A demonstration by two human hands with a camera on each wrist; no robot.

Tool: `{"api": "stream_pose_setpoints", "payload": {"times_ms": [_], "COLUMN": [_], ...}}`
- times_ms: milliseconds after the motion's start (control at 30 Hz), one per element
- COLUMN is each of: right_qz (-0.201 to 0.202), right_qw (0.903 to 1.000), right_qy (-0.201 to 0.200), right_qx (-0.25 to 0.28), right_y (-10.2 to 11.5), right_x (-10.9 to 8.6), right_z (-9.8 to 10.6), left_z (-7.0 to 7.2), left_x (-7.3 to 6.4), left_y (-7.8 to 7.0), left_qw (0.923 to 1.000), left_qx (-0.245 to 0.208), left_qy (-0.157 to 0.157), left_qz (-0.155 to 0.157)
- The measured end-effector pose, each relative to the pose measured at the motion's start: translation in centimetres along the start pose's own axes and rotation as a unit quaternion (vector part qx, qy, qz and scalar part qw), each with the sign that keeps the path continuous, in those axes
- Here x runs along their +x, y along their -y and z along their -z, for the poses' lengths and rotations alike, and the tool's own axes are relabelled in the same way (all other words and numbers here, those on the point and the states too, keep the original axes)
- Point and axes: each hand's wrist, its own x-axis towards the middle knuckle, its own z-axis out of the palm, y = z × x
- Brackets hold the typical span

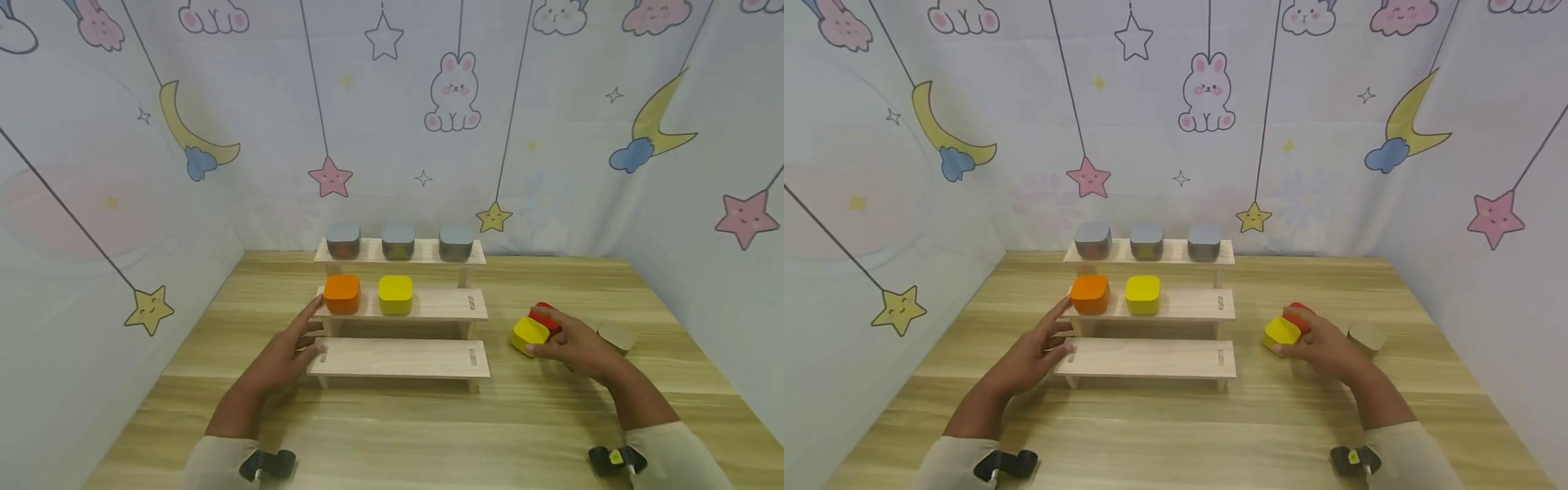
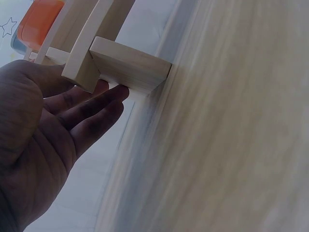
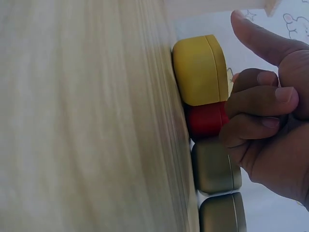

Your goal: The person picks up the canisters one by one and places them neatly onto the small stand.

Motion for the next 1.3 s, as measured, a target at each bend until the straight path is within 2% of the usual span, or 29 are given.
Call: {"api": "stream_pose_setpoints", "payload": {"times_ms": [233, 633, 900, 1300], "right_qz": [-0.029, -0.018, -0.023, -0.017], "right_qw": [0.9974, 0.9996, 0.9985, 0.9976], "right_qy": [0.039, 0.021, 0.034, 0.039], "right_qx": [0.054, -0.004, 0.037, 0.054], "right_y": [-0.6, -1.4, -1.4, -1.4], "right_x": [0.3, 1.1, 1.1, 1.1], "right_z": [0.1, 0.1, 0.0, -0.1], "left_z": [0.0, 0.1, 0.0, 0.0], "left_x": [0.0, 0.0, 0.0, 0.0], "left_y": [0.1, 0.1, 0.1, 0.2], "left_qw": [1.0000, 1.0000, 1.0000, 1.0000], "left_qx": [-0.002, 0.001, 0.001, 0.002], "left_qy": [-0.001, -0.001, 0.000, 0.000], "left_qz": [0.002, 0.000, -0.003, -0.008]}}
